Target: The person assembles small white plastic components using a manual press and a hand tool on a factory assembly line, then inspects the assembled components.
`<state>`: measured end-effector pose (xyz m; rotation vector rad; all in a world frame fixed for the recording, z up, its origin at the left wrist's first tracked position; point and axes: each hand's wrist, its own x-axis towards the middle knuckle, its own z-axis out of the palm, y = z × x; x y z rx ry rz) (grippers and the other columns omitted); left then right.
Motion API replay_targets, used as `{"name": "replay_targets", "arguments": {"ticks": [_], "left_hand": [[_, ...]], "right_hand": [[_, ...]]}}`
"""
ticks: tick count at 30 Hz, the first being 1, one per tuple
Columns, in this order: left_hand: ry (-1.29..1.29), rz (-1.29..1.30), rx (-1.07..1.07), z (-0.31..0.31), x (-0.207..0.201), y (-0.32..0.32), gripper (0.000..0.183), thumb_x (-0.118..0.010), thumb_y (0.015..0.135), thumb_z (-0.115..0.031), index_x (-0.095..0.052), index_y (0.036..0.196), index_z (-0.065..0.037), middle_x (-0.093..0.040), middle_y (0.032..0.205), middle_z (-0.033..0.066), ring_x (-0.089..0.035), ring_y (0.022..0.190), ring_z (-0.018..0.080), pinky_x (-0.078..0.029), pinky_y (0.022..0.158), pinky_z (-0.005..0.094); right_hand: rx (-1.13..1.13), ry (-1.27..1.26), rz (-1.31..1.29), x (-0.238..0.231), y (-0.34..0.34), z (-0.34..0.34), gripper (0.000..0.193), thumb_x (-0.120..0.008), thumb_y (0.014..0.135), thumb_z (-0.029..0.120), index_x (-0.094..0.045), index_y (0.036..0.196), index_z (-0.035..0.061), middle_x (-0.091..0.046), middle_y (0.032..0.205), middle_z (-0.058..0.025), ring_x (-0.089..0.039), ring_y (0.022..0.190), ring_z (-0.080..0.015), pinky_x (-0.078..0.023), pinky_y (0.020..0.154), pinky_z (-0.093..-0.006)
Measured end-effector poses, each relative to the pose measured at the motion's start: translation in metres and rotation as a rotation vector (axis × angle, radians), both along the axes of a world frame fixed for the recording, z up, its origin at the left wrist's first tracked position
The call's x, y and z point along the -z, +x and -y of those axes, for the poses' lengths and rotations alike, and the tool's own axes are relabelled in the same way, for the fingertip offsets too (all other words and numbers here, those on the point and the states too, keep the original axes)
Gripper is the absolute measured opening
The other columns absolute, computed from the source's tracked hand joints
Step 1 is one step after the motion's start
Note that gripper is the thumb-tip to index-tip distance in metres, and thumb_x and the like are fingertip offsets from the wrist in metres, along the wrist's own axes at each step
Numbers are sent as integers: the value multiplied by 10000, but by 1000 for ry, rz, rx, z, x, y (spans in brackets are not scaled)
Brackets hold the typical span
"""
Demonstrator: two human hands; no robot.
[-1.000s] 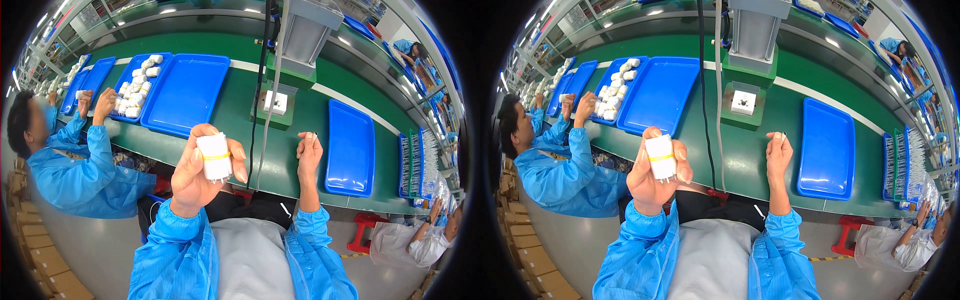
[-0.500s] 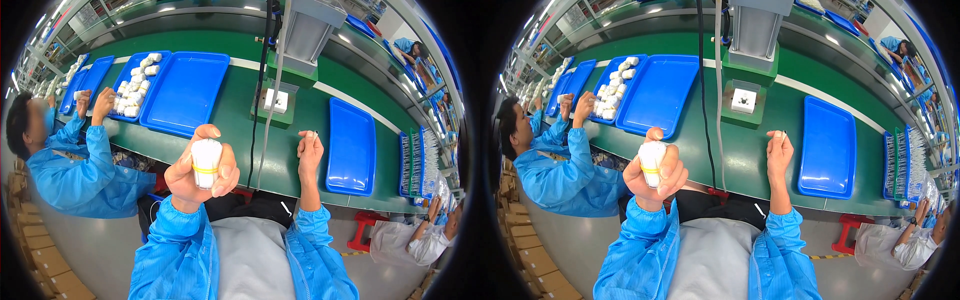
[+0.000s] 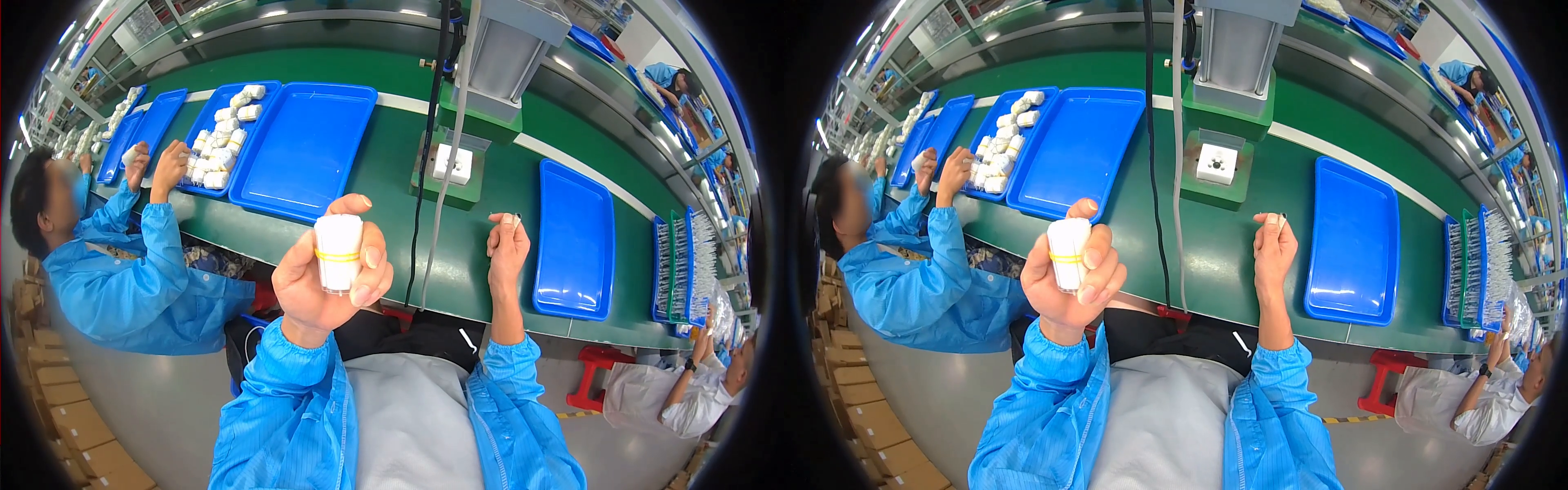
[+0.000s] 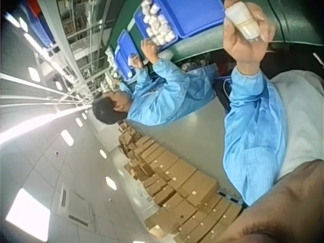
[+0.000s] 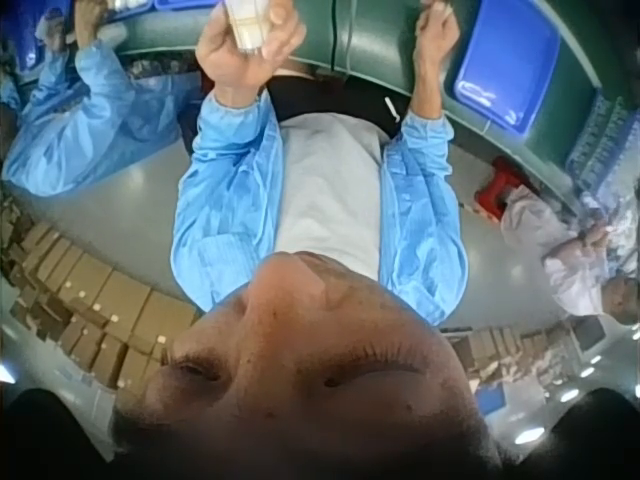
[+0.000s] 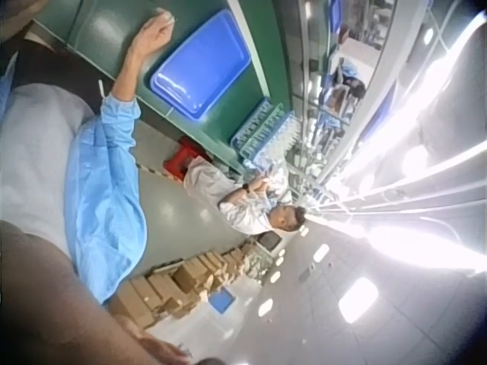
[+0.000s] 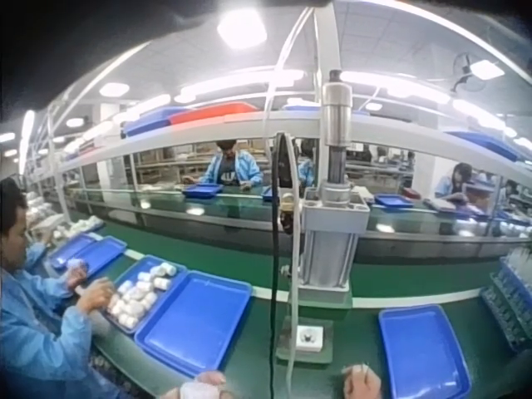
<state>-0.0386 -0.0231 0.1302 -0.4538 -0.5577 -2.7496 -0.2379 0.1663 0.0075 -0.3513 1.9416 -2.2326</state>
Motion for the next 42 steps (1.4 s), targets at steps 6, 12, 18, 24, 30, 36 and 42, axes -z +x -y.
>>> {"name": "replay_targets", "arguments": {"ticks": [6, 12, 18, 24, 30, 36, 42], "left_hand": [[-277, 137, -83, -8, 1, -1, 690, -673, 890, -362, -404, 1397, 20, -591, 1025, 149, -617, 718, 190, -478, 619, 314], [-402, 422, -41, -37, -13, 0, 682, -652, 912, -358, -406, 1415, 32, -607, 1055, 141, -647, 874, 221, -541, 761, 338], [-499, 438, 26, -53, -7, -3, 513, -590, 867, -82, -460, 1355, 11, -618, 1055, 110, -610, 846, 153, -510, 724, 287], [-545, 597, -87, -63, -5, -5, 459, -650, 817, 14, -510, 1254, 9, -604, 940, 33, -567, 750, 64, -475, 613, 236], [-569, 627, -59, -64, 0, -4, 388, -653, 839, -19, -528, 1206, -6, -588, 834, 4, -521, 601, 30, -410, 486, 187], [-680, 688, -115, -62, 10, -9, 371, -642, 862, -23, -515, 1210, -14, -591, 834, 24, -559, 613, 65, -452, 509, 217], [-467, 556, -29, -60, 13, -9, 463, -658, 908, -143, -481, 1306, 15, -622, 934, 74, -627, 748, 143, -517, 632, 269]], "right_hand": [[-183, -564, -19, -63, 18, -9, 444, -477, 1032, 268, -362, 631, 119, -317, 562, 11, -326, 498, -114, -274, 478, -281], [-529, -947, 5, -161, 63, 9, 519, -330, 1065, 349, -309, 596, 128, -333, 554, 3, -343, 514, -150, -316, 524, -320], [-628, -1059, -115, -167, 87, 28, 537, -262, 1079, 373, -296, 603, 127, -350, 567, 13, -336, 521, -140, -320, 524, -311], [-578, -1043, -174, -155, 93, 36, 527, -257, 1081, 369, -298, 611, 133, -345, 575, 15, -312, 529, -134, -310, 525, -299], [-560, -1036, -134, -151, 95, 38, 518, -253, 1084, 352, -298, 619, 130, -339, 567, 13, -288, 521, -127, -298, 518, -297], [-536, -987, 12, -137, 94, 44, 507, -267, 1085, 345, -299, 627, 130, -327, 558, 11, -261, 506, -125, -288, 507, -302], [-479, -1058, -46, -148, 88, 42, 508, -256, 1086, 357, -311, 635, 129, -326, 558, 8, -270, 507, -133, -290, 498, -303]]}}
